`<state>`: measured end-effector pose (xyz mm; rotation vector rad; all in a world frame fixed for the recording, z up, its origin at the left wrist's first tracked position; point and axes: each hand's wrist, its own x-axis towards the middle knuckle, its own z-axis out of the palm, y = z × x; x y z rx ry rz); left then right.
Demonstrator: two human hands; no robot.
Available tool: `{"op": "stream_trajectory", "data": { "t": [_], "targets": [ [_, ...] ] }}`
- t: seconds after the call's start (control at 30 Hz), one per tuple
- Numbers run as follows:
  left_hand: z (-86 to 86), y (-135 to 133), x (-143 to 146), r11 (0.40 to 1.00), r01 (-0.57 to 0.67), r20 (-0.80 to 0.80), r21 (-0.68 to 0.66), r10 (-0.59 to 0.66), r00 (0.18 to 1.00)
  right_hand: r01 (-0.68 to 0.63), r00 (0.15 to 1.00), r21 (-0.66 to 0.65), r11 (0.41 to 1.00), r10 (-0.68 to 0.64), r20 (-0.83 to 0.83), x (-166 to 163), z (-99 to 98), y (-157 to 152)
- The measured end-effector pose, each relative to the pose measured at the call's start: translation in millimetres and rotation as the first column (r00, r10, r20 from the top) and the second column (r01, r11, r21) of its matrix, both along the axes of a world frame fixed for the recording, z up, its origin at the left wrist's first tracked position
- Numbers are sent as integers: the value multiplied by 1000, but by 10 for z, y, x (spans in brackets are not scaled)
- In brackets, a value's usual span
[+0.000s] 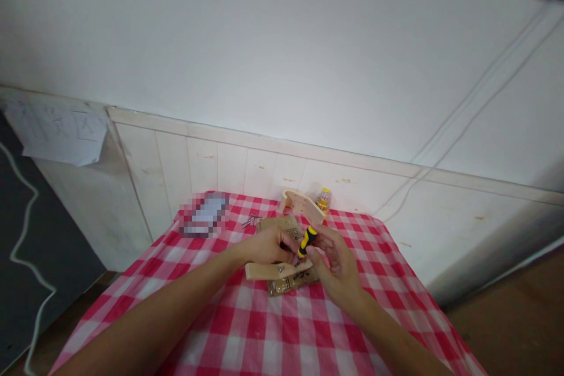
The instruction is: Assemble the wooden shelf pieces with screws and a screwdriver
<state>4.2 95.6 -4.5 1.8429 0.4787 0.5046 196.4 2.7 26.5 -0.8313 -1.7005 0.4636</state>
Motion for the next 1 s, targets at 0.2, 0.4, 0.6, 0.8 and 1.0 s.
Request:
{"op": "stream_trajectory", "data": {
  "t": [0.2,0.4,0.6,0.8,1.0],
  "targets": [
    [-47,38,7,1000,11,31,-7,-11,999,-21,999,34,999,20,25,5,-9,-11],
    [-82,45,12,997,39,46,-68,-36,998,40,995,80,996,-46,84,35,-40,25],
    [-48,16,-10,999,36,28,-38,-35,999,49,995,119,992,-58,79,22,-51,29],
    [-19,-5,-15,1000,10,-2,-13,-10,1000,63,993,115,991,-74,91,31,-80,29],
    [37,-37,-4,999,32,16,-37,-31,999,73,992,134,988,-86,96,39,-79,24]
  ]
}}
